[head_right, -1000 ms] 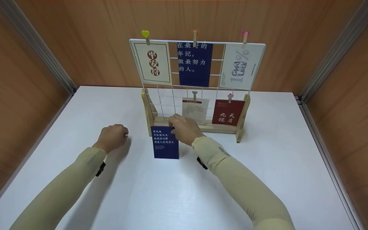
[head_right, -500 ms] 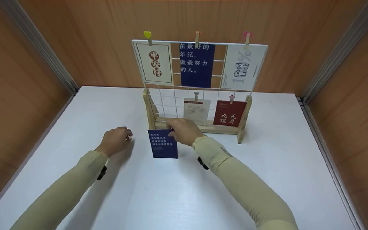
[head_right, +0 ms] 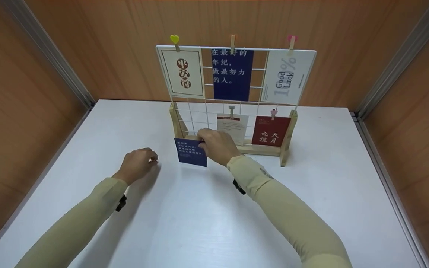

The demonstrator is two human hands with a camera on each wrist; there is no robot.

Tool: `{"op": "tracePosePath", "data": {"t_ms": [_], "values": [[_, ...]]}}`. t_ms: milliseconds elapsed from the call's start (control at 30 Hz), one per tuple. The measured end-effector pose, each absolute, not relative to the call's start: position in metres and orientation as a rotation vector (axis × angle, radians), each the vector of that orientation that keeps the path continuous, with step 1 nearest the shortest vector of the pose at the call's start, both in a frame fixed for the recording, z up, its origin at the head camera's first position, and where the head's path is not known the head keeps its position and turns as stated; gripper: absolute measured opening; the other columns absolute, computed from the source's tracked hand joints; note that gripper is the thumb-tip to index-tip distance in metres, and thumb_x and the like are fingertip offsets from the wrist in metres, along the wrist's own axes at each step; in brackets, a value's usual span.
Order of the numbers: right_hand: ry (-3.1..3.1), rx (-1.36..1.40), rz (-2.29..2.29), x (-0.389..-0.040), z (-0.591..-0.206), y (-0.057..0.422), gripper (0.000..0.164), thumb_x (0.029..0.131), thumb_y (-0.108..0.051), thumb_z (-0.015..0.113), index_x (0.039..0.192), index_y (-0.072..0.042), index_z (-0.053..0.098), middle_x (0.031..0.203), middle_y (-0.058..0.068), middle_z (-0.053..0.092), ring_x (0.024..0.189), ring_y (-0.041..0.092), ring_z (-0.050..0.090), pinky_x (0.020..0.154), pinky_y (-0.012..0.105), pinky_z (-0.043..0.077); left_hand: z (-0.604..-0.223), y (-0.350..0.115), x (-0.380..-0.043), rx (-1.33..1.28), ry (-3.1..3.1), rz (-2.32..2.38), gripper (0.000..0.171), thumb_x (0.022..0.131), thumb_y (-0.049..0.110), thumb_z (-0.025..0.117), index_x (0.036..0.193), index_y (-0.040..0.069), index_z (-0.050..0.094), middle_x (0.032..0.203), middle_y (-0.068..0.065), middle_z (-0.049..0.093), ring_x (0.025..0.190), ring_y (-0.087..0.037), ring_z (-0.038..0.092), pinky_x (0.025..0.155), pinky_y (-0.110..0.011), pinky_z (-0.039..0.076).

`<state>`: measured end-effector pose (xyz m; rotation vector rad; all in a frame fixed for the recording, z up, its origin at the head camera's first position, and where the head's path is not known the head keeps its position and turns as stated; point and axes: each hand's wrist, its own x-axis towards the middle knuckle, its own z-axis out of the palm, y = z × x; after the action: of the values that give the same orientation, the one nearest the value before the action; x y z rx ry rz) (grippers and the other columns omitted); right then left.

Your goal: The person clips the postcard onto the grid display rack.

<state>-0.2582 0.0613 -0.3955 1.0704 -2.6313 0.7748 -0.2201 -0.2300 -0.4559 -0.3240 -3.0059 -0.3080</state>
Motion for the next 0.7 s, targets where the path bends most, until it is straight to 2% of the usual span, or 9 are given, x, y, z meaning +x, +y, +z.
{"op": "tracePosePath", "data": {"t_ms": [400,700], "values": [[-2.587,1.004,0.752,-0.268,-0.385,0.058,0.013,0.090,-0.005,0.073,0.101,-0.004,0.065,0.092,0.007,0.068,0.084,0.020,0.067,0.077,0.033,0.056,-0.452,-0.229,-0.219,-0.348,-2.951,-0.410,0.012,0.088,-0.003,0.069,0.087,0.006,0.076,0.084,-0.004,0.070,0.076,-0.018,0.067,0.069,-0.034,0.055],[-2.544,0.976,0.743,-0.279,-0.382,0.055,0.010,0.091,-0.002,0.070,0.100,-0.003,0.065,0.092,0.008,0.067,0.086,0.022,0.067,0.077,0.035,0.056,-0.454,-0.228,-0.214,-0.417,-2.920,-0.471,0.014,0.089,-0.004,0.067,0.088,0.006,0.078,0.088,-0.005,0.073,0.078,-0.015,0.068,0.069,-0.032,0.055]]}}
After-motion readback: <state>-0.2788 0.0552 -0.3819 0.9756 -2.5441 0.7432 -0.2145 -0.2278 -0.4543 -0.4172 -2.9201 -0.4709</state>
